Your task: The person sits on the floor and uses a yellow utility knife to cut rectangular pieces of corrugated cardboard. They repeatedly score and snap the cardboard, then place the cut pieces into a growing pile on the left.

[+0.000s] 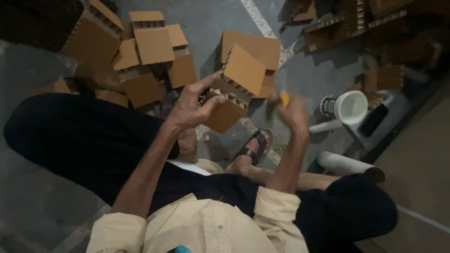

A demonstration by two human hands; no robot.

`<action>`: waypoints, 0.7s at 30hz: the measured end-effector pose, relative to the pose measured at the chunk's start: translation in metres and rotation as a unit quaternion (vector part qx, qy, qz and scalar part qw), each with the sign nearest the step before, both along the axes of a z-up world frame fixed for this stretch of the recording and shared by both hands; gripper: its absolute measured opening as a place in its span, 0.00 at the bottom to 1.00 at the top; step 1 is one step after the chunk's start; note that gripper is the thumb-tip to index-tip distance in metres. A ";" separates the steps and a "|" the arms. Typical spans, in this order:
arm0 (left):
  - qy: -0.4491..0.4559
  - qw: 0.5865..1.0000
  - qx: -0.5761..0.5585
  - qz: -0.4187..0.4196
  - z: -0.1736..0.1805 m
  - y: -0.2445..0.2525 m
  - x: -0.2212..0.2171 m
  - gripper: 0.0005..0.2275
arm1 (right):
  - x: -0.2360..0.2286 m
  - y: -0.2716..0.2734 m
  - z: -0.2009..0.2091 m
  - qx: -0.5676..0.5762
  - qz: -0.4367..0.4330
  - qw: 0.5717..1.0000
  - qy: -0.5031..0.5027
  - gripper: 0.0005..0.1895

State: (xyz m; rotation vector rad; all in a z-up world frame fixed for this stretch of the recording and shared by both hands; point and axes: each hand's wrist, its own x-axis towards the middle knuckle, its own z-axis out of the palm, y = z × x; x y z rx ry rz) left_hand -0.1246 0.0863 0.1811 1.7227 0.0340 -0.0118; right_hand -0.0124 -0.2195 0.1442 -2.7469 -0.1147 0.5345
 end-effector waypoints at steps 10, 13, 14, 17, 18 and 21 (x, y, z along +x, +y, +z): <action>0.030 0.969 0.153 0.193 -0.029 0.069 -0.012 0.26 | 0.001 0.065 0.011 0.394 -0.131 0.906 0.081 0.18; 0.189 0.884 0.317 0.287 -0.067 0.099 -0.009 0.26 | -0.032 0.040 -0.045 0.337 -0.211 0.912 0.105 0.17; 0.247 0.838 0.374 0.312 -0.082 0.103 -0.008 0.26 | -0.045 0.030 -0.063 0.322 -0.234 0.910 0.114 0.16; 0.204 0.723 0.540 0.379 -0.113 0.098 -0.007 0.38 | -0.090 0.001 -0.092 0.195 -0.168 0.962 0.094 0.14; 0.153 0.721 0.560 0.378 -0.122 0.092 -0.001 0.36 | -0.100 -0.004 -0.096 0.078 -0.140 0.983 0.087 0.16; 0.012 0.769 0.550 0.324 -0.144 0.044 0.021 0.35 | -0.118 -0.008 -0.100 0.107 -0.074 0.992 0.002 0.19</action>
